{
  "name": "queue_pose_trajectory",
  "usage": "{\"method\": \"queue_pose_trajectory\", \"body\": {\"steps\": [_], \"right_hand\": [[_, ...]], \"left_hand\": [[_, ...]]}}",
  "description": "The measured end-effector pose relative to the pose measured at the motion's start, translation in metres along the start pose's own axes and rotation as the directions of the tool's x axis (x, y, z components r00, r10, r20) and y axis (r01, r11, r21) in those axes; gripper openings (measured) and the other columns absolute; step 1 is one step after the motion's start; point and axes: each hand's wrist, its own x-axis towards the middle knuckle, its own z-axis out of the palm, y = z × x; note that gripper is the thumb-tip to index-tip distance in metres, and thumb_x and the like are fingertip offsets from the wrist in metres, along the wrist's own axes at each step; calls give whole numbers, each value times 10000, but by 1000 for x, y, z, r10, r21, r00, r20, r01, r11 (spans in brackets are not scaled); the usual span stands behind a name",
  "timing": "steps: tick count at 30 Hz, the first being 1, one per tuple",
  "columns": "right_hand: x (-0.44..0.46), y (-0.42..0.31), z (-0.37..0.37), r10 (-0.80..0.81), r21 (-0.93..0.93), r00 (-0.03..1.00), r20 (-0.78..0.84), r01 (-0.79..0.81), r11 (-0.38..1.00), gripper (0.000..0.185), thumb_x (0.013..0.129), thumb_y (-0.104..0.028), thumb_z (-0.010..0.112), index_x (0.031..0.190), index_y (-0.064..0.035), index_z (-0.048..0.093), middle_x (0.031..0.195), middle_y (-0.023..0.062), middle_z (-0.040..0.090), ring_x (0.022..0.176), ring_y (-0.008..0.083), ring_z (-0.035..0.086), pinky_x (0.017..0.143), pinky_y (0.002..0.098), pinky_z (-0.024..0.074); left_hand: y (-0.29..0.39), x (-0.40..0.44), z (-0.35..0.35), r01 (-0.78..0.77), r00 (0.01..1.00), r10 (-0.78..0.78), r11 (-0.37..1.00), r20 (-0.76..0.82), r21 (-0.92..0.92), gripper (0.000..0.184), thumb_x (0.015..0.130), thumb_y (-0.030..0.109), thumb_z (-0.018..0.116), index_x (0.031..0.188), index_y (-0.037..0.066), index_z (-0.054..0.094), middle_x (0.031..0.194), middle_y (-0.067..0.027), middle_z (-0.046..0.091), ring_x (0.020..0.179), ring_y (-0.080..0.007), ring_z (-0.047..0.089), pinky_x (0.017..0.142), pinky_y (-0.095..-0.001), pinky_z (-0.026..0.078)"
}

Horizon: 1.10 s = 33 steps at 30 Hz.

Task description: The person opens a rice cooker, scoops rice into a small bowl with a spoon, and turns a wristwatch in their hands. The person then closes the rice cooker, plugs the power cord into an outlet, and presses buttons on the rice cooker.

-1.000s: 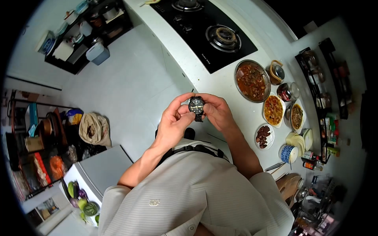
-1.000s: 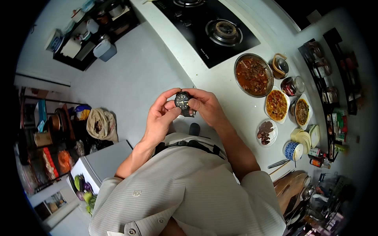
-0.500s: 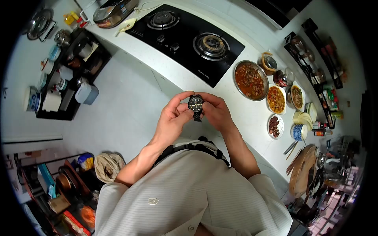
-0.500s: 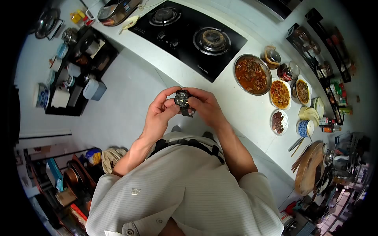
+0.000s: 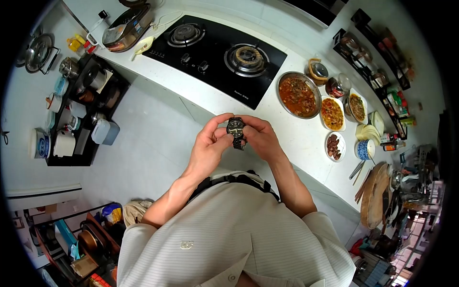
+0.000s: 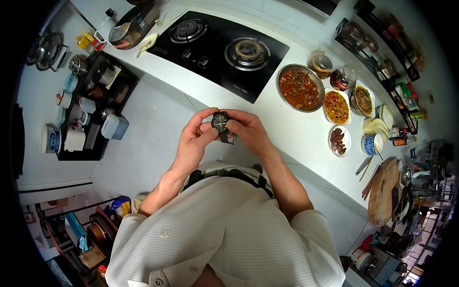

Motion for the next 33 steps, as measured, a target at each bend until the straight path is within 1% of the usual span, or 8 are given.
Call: {"method": "queue_pose_trajectory", "body": {"steps": [8, 10, 17, 20, 22, 23, 30, 33], "right_hand": [[-23, -9, -32, -49, 77, 998, 47, 46, 996, 322, 990, -91, 564, 1279, 28, 642, 1024, 20, 688, 876, 87, 607, 779, 252, 506], [-28, -8, -43, 24, -72, 1000, 10, -23, 997, 310, 1004, -125, 562, 1252, 39, 650, 973, 11, 681, 852, 79, 597, 753, 249, 495], [-46, 17, -59, 244, -37, 964, -103, -249, 968, 287, 1013, -194, 555, 1142, 33, 675, 864, -8, 647, 757, 73, 565, 675, 238, 460], [-60, 28, -64, 247, -226, 969, -6, -242, 944, 270, 1012, -191, 569, 1152, 13, 677, 840, -9, 639, 752, 73, 559, 658, 233, 448], [-66, 45, -70, 276, -171, 957, 89, -258, 951, 230, 994, -149, 614, 1160, -2, 673, 866, 8, 656, 755, 84, 580, 684, 245, 473], [-67, 51, -72, 345, -167, 932, 109, -325, 931, 232, 1003, -122, 591, 1186, 5, 654, 941, 28, 670, 807, 103, 611, 714, 259, 504], [-64, 73, -67, 428, -273, 893, 138, -381, 883, 184, 1001, -68, 556, 1129, 18, 657, 977, 62, 716, 781, 112, 649, 700, 271, 537], [-48, 73, -65, 438, -168, 895, 82, -421, 891, 176, 1008, -91, 553, 1108, 16, 651, 940, 73, 715, 732, 129, 676, 609, 260, 542]], "left_hand": [[-19, 2, 38, -1, 1000, 1, 1000, -29, -6, 458, 969, -38, 515, 1424, -16, 458, 1075, -120, 730, 953, -206, 714, 888, -333, 545], [-26, 3, 48, 17, 997, -18, 1000, -75, -4, 471, 964, -32, 549, 1426, -14, 456, 1068, -113, 727, 948, -199, 705, 880, -327, 544], [-63, 3, 63, 156, 963, -165, 986, -211, -59, 547, 893, -18, 667, 1393, -62, 449, 1009, -109, 720, 893, -179, 677, 853, -317, 545], [-86, 2, 58, 256, 925, -291, 952, -245, -166, 423, 894, -20, 666, 1297, -64, 547, 997, -100, 717, 897, -195, 684, 842, -326, 557], [-115, -2, 42, 290, 916, -368, 883, -161, -368, 277, 901, -13, 670, 1175, -43, 636, 996, -88, 714, 900, -201, 688, 821, -327, 565], [-123, -4, 40, 285, 878, -394, 887, -273, -363, 186, 913, 4, 673, 1098, -11, 673, 999, -76, 711, 890, -187, 684, 807, -318, 566], [-129, 0, 8, 407, 828, -486, 864, -281, -296, 207, 889, 54, 743, 1091, 78, 706, 969, -3, 710, 841, -104, 651, 750, -250, 525], [-129, 20, -1, 405, 830, -500, 845, -246, -349, 172, 924, 81, 716, 1095, 84, 698, 1014, -5, 705, 871, -110, 644, 767, -257, 519]]}}
